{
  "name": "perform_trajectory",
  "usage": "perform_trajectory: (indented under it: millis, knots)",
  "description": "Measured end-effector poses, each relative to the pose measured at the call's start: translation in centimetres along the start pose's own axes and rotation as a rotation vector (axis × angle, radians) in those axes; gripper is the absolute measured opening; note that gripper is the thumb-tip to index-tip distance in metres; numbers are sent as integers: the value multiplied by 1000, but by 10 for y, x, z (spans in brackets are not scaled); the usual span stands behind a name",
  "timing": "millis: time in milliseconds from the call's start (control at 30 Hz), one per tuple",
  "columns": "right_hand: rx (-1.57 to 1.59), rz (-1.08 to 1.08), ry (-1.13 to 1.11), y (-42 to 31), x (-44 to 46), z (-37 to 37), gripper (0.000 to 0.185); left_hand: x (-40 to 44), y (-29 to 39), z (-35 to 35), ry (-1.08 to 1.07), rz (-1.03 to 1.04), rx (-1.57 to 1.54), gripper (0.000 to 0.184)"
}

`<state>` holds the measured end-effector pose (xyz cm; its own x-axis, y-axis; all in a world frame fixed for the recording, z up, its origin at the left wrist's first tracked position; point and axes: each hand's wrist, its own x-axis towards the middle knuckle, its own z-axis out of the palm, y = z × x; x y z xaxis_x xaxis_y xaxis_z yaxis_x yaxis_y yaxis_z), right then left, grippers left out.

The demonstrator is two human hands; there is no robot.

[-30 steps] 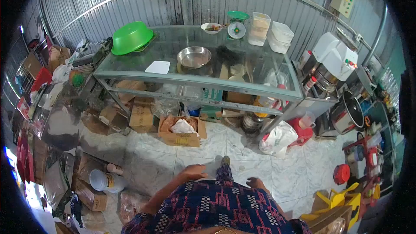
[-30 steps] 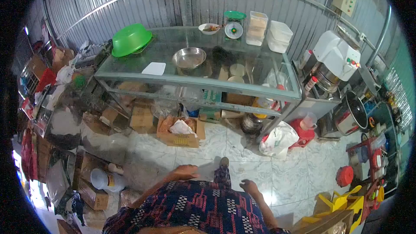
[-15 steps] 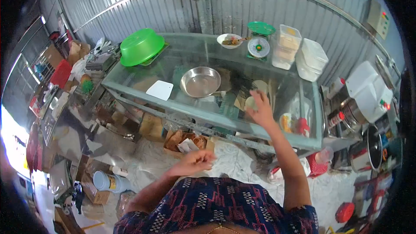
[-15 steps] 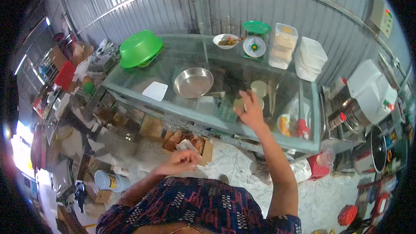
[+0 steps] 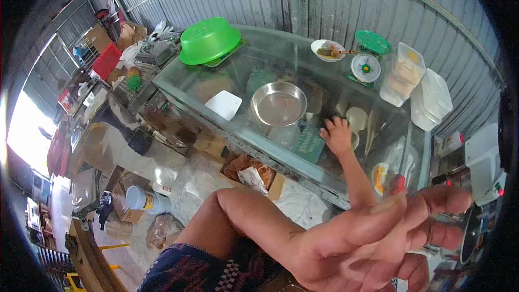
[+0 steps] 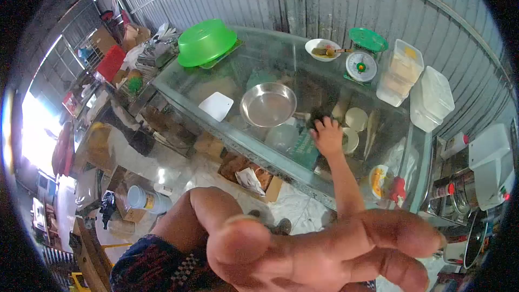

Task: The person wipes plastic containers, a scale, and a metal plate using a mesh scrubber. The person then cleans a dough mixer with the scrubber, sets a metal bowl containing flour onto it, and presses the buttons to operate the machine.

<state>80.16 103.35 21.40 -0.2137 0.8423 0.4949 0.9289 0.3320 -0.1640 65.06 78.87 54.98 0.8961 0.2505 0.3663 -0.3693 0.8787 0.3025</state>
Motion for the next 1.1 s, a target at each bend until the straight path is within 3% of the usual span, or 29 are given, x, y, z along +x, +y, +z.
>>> perform_trajectory:
  millis: [33,67,133,267,333,367,533,600,633,733,800,933,1033,1100]
  knots:
    - [-58,35,-12,8,-9,-12,31,1,8,16,311,-180,98,96]
    - [-120,73,-22,18,-18,-24,27,-5,18,-3,230,-271,55,96]
    - [-193,200,80,57,-46,-39,25,-6,18,-11,156,-264,-5,96]
    - [-469,418,126,141,-116,-87,32,-13,31,-15,41,-318,-90,91]
    - [-435,519,259,186,-169,-96,39,-20,34,-15,15,-291,-94,91]
    - [-472,645,154,206,-193,-103,44,-24,36,-14,-4,-266,-80,91]
    - [-743,990,48,181,-204,-94,50,-38,47,-10,-97,-178,11,93]
    - [-658,851,71,144,-170,-77,49,-42,52,-7,-133,-146,53,94]
    - [-715,614,130,140,-162,-54,50,-44,54,-7,-148,-127,74,95]
    - [-297,532,-25,30,-100,-44,53,-51,59,-4,-190,-71,137,98]
    - [-251,383,-1,-11,-92,-17,54,-53,61,-6,-210,-51,160,99]
    - [-90,274,-100,-78,-92,-37,54,-51,65,-12,-216,-51,90,83]
    - [-38,224,-150,-78,-111,-57,53,-49,69,-17,-213,-44,37,71]
    - [-51,333,-145,-57,-129,-72,53,-48,70,-19,-212,-39,7,63]
